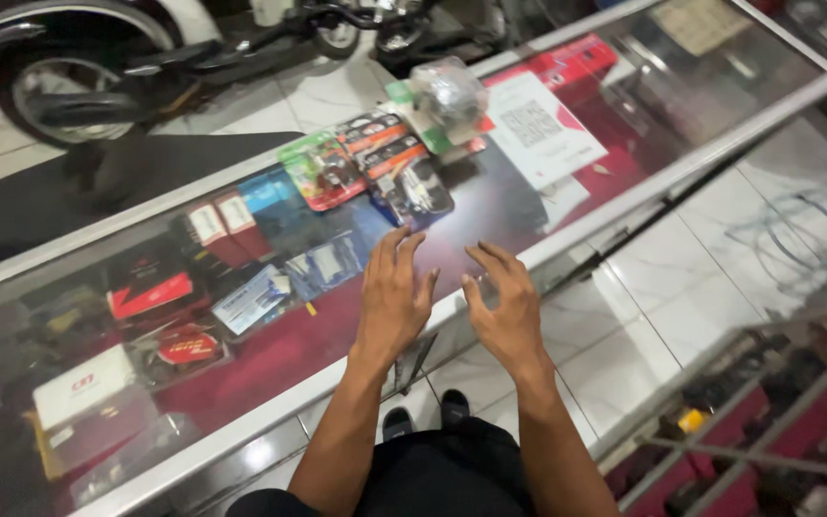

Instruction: The person picks up and replaces several packages of light bulbs and small motorcycle parts onto hooks and shelves in a storage area.

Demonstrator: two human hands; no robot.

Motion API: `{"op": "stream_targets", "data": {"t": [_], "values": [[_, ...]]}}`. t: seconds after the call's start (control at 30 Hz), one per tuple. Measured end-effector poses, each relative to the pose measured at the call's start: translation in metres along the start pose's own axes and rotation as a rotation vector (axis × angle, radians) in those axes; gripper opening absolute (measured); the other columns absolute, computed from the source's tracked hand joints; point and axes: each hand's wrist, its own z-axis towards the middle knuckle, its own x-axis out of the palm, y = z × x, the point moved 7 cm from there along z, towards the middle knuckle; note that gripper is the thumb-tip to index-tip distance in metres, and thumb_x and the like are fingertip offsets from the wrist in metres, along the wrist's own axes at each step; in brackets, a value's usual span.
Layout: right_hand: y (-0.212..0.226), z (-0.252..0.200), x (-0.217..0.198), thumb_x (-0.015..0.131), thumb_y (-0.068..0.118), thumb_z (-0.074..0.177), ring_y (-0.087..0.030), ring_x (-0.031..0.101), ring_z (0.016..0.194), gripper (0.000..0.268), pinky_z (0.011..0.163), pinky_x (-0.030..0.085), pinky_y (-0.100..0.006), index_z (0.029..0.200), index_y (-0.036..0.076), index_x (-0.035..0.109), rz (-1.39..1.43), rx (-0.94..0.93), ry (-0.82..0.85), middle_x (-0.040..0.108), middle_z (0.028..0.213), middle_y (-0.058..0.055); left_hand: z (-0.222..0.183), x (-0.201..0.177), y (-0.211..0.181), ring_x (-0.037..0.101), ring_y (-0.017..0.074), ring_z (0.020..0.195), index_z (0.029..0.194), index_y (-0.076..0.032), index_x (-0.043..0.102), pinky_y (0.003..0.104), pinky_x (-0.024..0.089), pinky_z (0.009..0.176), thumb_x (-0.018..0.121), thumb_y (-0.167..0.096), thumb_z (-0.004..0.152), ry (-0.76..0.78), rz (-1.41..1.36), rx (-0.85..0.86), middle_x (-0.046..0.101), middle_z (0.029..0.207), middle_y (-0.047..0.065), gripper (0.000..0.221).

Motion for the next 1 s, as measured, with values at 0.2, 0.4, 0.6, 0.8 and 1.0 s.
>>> {"op": "stream_targets", "data": {"t": [0.2,0.4,0.6,0.8,1.0], "values": [[0.021,0.033,0.034,0.071,0.008,0.088,-0.038,0.061,0.121,0.039,0.103,0.049,-0.044,0.127,0.007,0.069,0.108,-0.134,0.094,0.066,0.131,-0.017,0.002,-0.021,0.025,0.051,0.042,0.127,0.129,-0.005,0.059,0.051,0.042,0.105,0.075,-0.021,0.085,-0.043,0.141,-0.139,0.054,0.139,0.02,0.05],[0.044,0.06,0.084,0.072,0.009,0.087,-0.039,0.061,0.123,0.04,0.105,0.049,-0.044,0.127,0.005,0.068,0.235,-0.325,0.2,0.064,0.133,-0.018,0.01,-0.039,0.081,0.055,0.0445,0.121,0.125,-0.002,0.06,0.051,0.046,0.101,0.074,-0.023,0.088,-0.077,0.217,-0.321,0.057,0.132,0.024,0.045],[0.059,0.101,0.158,0.072,0.013,0.087,-0.044,0.051,0.134,0.052,0.111,0.043,-0.048,0.137,0.006,0.058,0.211,-0.444,0.326,0.056,0.144,-0.025,0.025,-0.041,0.152,0.058,0.0551,0.109,0.134,0.005,0.052,0.059,0.046,0.096,0.059,-0.019,0.097,-0.08,0.202,-0.39,0.058,0.125,0.036,0.045],[0.067,0.109,0.205,0.077,0.019,0.08,-0.061,0.038,0.132,0.072,0.108,0.038,-0.058,0.145,0.004,0.047,-0.019,-0.526,0.321,0.034,0.145,-0.044,0.024,-0.042,0.199,0.062,0.0495,0.114,0.131,0.006,0.053,0.052,0.049,0.098,0.054,-0.019,0.098,-0.242,0.087,-0.508,0.064,0.12,0.035,0.041],[0.061,0.098,0.213,0.075,0.016,0.084,-0.054,0.047,0.129,0.051,0.108,0.041,-0.056,0.133,0.007,0.062,0.019,-0.481,0.329,0.046,0.142,-0.033,0.018,-0.045,0.222,0.065,0.0448,0.116,0.128,0.003,0.06,0.048,0.051,0.099,0.056,-0.025,0.1,-0.298,0.045,-0.624,0.069,0.117,0.03,0.039]]}}
